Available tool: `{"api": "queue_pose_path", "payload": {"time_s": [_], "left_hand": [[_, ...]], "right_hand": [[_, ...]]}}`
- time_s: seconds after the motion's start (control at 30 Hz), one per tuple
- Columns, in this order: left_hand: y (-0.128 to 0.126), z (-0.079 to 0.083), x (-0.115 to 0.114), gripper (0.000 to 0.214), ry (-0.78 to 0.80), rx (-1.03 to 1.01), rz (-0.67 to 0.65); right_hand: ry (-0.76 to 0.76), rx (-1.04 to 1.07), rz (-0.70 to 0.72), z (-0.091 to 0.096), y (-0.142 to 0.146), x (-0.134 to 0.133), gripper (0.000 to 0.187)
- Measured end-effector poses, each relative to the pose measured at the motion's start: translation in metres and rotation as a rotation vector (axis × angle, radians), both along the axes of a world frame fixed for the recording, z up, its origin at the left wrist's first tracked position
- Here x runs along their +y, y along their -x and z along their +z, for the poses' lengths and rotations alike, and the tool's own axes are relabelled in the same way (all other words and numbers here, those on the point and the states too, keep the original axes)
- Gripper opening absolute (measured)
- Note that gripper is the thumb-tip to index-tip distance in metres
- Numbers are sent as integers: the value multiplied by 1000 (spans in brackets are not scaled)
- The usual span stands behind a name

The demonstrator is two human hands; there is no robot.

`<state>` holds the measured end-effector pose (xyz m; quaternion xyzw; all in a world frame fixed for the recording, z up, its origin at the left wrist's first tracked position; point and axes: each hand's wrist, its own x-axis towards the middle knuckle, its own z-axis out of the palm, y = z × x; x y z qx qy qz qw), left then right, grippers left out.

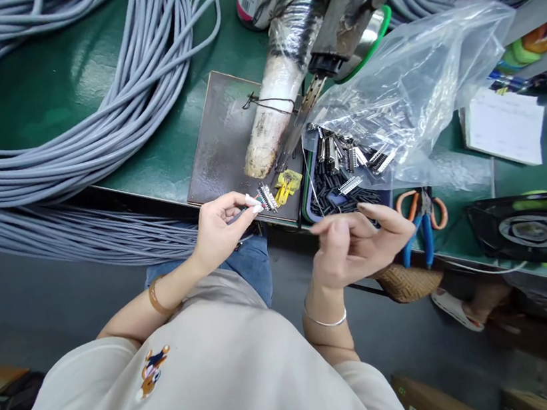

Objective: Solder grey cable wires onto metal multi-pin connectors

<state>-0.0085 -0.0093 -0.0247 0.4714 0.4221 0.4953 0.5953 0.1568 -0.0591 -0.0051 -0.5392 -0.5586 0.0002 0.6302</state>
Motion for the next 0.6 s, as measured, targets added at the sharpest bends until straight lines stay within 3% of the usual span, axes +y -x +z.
{"api": "queue_pose_path", "payload": {"time_s": [0.2, 0.6], "left_hand": [[1, 8, 9, 14, 48, -113, -66], [-11, 12, 11, 10, -136, 73, 119]], "right_hand": [[317, -166, 147, -8, 5, 2, 9], [220, -231, 108, -3, 14, 24, 10]]}}
